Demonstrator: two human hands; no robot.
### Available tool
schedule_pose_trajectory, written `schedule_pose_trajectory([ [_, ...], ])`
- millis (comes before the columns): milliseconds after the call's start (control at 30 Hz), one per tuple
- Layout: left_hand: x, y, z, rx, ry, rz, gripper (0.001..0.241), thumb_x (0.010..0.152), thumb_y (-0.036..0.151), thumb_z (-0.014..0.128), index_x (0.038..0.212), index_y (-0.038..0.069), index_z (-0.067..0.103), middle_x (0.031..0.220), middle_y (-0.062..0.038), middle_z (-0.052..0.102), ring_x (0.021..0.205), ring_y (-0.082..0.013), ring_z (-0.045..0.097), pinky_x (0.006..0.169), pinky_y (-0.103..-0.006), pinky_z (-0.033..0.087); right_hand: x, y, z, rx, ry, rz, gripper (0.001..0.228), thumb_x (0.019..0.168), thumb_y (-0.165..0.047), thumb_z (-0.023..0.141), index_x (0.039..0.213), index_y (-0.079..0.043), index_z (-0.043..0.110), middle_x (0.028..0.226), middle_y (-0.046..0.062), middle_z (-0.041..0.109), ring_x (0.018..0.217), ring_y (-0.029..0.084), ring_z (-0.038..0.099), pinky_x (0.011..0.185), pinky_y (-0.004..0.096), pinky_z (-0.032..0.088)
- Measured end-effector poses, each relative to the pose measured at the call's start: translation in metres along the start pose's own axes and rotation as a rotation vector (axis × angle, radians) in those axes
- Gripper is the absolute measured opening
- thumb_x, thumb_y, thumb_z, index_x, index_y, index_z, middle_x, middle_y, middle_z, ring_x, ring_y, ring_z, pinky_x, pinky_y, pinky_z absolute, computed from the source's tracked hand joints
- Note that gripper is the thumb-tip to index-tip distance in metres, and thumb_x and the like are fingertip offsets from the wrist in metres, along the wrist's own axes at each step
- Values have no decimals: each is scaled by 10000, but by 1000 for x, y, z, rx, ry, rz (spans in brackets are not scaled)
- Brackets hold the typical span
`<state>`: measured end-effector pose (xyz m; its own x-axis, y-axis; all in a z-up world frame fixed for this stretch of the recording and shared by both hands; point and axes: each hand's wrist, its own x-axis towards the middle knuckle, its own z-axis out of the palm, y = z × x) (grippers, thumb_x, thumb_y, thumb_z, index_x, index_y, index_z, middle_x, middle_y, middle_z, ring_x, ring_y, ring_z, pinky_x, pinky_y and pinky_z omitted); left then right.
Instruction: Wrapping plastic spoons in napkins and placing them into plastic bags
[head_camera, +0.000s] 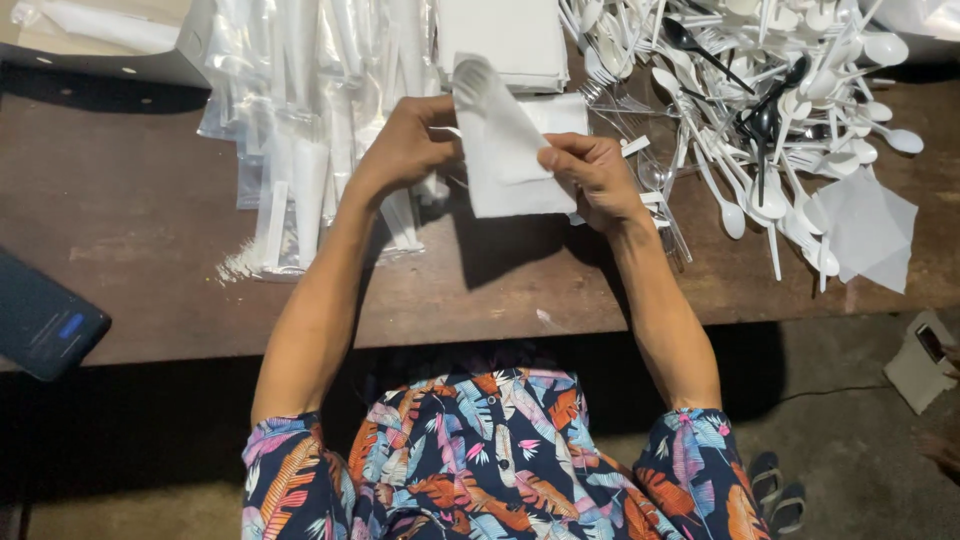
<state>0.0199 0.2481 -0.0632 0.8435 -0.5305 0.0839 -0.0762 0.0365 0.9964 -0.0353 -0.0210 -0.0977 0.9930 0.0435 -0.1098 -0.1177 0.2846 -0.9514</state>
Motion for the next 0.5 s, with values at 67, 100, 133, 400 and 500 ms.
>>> schedule_pose_trajectory([
  [67, 0, 0, 0, 40, -87, 36, 345, 864, 7, 791, 1194, 61, 705, 1183, -91, 759, 1005, -249, 786, 820, -341, 717, -2, -1, 2, -20, 6, 13, 251, 794, -66, 880, 1028, -34, 796, 894, 49, 774, 771, 101, 676, 673, 163, 531],
  [100, -1, -2, 0, 22, -104, 51, 346, 861, -4, 786, 1191, 52, 700, 1173, -90, 758, 1020, -228, 777, 871, -333, 700, -4, -2, 5, -32, -3, 10, 260, 795, -61, 877, 1037, -19, 790, 914, 63, 779, 781, 109, 689, 688, 165, 556],
  [133, 0, -3, -1, 3, -122, 67, 347, 858, -16, 780, 1189, 42, 694, 1164, -88, 758, 1035, -207, 769, 921, -324, 684, -5, -5, 7, -46, -10, 7, 269, 797, -57, 873, 1045, -5, 783, 934, 77, 783, 792, 116, 702, 703, 166, 581],
  [400, 3, -8, 11, -201, -21, 27, 288, 849, -67, 707, 1129, 1, 710, 1161, -117, 757, 1034, -178, 745, 865, -258, 650, -7, -3, 9, -99, -27, 57, 311, 833, -113, 840, 1110, 7, 767, 936, 89, 785, 714, 116, 709, 542, 193, 563],
  [500, 6, -17, 13, -217, 42, -3, 166, 901, 45, 766, 1059, 35, 717, 1072, -109, 788, 944, -169, 771, 773, -274, 676, -4, 1, 7, -90, -33, 36, 296, 841, -110, 835, 1109, -3, 770, 959, 81, 787, 774, 106, 715, 606, 184, 561],
])
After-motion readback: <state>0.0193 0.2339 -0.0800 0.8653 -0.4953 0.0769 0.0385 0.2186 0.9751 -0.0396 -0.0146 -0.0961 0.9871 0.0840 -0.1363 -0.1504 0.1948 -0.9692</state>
